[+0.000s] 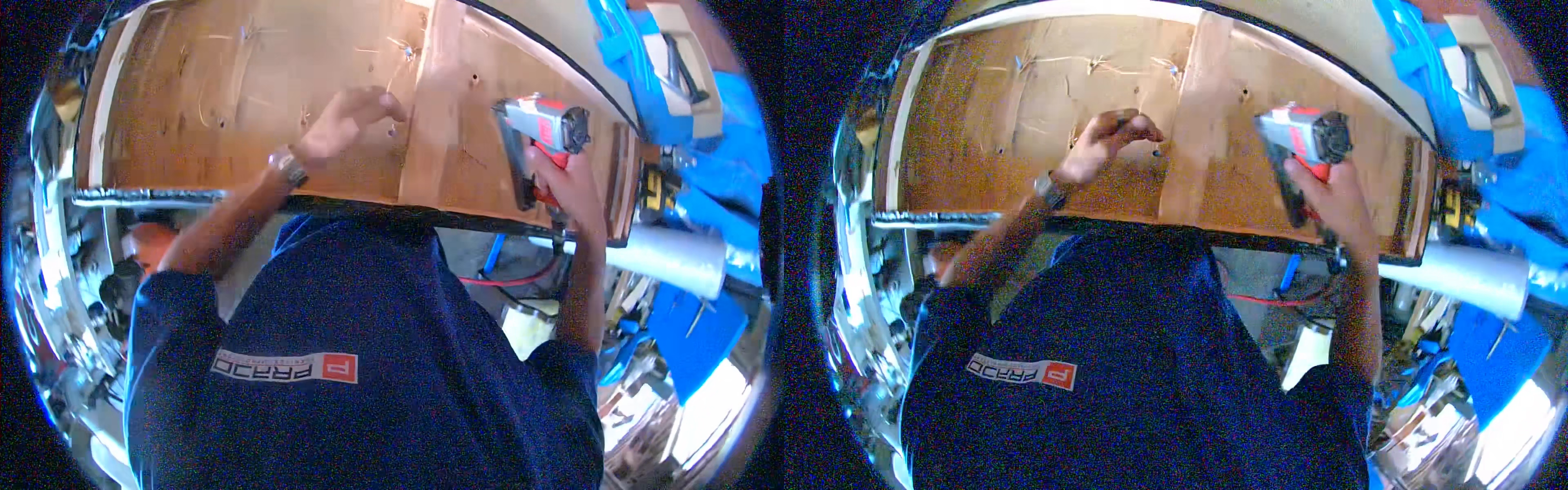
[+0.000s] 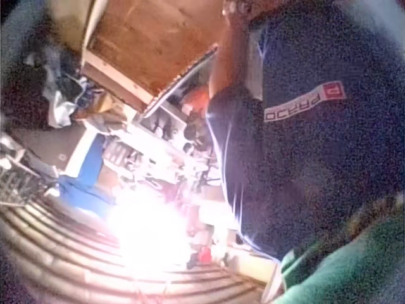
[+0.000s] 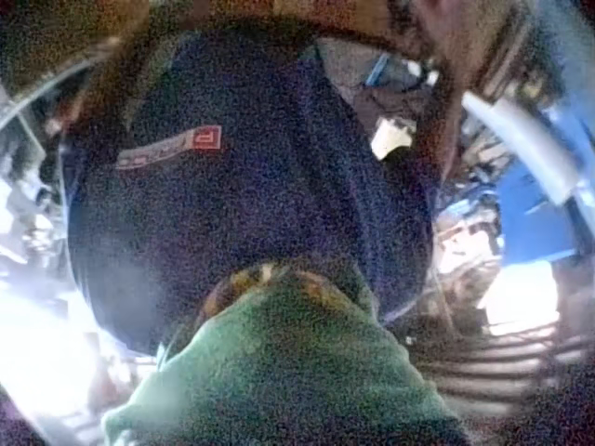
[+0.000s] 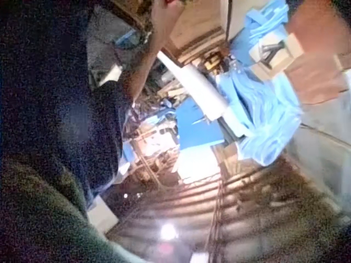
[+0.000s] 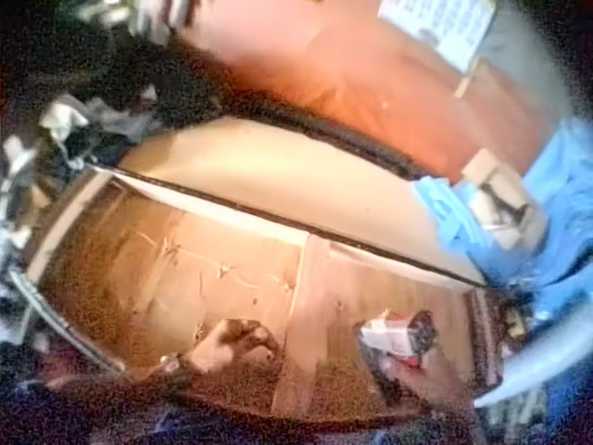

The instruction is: Stapling fabric and padding onto a wooden furniture frame using a pneumatic staple gun.

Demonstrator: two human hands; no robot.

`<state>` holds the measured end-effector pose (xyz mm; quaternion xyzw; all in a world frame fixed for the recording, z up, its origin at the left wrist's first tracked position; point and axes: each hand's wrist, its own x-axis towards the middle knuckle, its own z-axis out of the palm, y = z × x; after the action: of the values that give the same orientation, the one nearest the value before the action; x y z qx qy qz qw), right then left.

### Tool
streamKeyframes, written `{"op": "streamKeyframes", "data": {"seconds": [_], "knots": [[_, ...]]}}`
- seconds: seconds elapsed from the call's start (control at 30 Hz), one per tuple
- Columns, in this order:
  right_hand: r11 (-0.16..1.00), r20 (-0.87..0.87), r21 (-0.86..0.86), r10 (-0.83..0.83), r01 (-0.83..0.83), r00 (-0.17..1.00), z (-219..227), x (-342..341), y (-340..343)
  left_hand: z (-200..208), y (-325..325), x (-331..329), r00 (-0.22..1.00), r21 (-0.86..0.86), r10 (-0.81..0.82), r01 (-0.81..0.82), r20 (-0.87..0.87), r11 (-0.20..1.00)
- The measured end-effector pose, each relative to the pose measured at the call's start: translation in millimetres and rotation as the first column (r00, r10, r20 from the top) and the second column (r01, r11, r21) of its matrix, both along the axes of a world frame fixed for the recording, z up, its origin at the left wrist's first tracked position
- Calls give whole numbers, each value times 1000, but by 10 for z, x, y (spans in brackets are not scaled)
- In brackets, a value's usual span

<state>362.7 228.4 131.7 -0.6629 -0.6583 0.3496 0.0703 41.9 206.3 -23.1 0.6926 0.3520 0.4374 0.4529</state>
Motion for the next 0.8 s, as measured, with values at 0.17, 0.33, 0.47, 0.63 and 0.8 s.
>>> {"op": "streamKeyframes", "data": {"seconds": [0.17, 0.33, 0.47, 0.63, 0.8], "knots": [[981, -90, 88, 179, -171, 980, -75, -418, -106, 453, -203, 58, 806, -487, 285, 5, 519, 873], [902, 121, 67, 417, -427, 901, -21, -678, 67, 873, -337, -46, 934, -670, 304, -103, 189, 735], [902, 143, -61, 433, -428, 890, 0, -767, 181, 1151, -412, 34, 957, -443, 21, -153, -290, 883], [906, 141, 33, 414, -423, 899, -109, -635, 199, 922, -203, -274, 989, -362, 77, -118, -126, 925], [915, 55, 172, 362, -366, 931, 98, -867, 139, -427, -66, -993, 880, -576, 384, -166, 279, 800]]}}
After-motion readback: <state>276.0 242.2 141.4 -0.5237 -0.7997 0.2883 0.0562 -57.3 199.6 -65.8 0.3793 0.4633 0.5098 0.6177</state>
